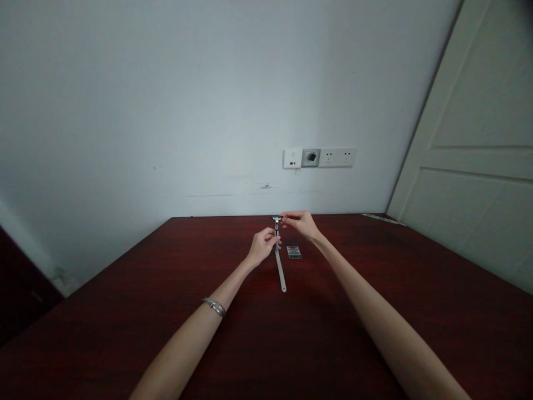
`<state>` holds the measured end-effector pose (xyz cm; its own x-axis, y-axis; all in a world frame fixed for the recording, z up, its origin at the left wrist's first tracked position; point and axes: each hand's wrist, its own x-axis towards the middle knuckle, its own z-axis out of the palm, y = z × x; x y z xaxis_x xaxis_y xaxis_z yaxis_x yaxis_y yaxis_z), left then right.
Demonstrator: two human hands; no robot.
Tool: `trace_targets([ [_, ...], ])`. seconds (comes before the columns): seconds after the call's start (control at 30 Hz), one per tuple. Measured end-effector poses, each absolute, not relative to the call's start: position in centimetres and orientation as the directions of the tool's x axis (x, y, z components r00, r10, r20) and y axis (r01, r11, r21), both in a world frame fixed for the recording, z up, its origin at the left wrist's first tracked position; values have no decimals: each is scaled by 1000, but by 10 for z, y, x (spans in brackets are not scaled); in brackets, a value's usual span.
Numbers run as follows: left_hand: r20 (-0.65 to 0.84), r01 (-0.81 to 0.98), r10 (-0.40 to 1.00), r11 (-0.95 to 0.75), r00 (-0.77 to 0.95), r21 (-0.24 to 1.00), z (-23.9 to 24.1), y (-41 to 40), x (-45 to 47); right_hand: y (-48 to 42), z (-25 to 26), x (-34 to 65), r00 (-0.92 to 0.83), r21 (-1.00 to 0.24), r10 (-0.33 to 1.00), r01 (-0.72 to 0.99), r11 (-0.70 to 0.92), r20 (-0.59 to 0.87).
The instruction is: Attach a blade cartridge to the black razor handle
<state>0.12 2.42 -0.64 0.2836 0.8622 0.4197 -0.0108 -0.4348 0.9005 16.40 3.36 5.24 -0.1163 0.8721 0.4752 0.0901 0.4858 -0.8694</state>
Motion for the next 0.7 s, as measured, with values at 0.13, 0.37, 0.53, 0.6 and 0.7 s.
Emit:
trace_targets([
  [0.13,429,-8,859,-444,279,896,-4,23,1,32,54,166,-160,-840,848,130,526,506],
  [0.37,437,13,858,-457,270,889,-2,22,0,33,55,170,-204,-816,829,166,554,521],
  [0.53,444,4,855,-462,270,887,-4,23,0,33,55,170,-207,-812,827,175,557,523],
  [0.6,448,7,852,-467,271,884,-4,23,0,35,54,171,-218,-808,822,175,563,526],
  [0.7,446,11,853,-466,272,885,-5,23,0,36,54,171,-239,-800,813,174,574,531],
])
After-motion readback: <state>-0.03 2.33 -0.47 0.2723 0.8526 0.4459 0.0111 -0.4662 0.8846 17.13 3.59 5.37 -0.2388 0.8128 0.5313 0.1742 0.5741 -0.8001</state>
